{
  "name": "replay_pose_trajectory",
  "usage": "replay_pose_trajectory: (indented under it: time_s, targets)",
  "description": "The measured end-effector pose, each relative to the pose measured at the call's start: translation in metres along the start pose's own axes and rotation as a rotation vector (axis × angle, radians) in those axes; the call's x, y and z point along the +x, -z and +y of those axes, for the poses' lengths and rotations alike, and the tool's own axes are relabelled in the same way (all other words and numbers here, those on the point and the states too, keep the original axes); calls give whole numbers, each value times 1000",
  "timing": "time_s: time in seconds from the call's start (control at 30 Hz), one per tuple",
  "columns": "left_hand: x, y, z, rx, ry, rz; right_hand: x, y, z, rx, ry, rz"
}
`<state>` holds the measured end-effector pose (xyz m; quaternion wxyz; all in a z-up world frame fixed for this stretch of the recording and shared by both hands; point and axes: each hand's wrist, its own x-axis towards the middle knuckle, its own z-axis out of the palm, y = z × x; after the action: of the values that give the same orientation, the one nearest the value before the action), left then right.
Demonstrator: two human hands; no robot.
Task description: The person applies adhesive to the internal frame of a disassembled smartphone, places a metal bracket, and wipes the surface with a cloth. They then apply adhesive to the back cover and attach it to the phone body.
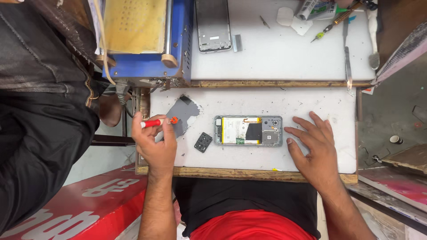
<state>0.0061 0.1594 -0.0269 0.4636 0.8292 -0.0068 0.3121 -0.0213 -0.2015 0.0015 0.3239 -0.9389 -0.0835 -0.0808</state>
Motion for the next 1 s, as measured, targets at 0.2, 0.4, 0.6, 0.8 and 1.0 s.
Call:
replay_pose_trajectory:
  time_s: [0.2, 0.4, 0.6, 0.8, 1.0]
  targets:
    - [-10, -12, 34, -351, 213, -19, -2, 1, 5, 71, -6, 41]
    - [-37, -77, 82, -722, 451, -277, -3, 7, 9, 144, -14, 10]
    - [-41, -124, 102, -568, 362, -549, 1, 8, 5, 83, -34, -17]
    - [-36, -131, 107, -518, 326, -553, 2, 7, 7, 51, -34, -4]
    - [-27, -139, 108, -459, 296, -535, 3, 6, 6, 31, -38, -15]
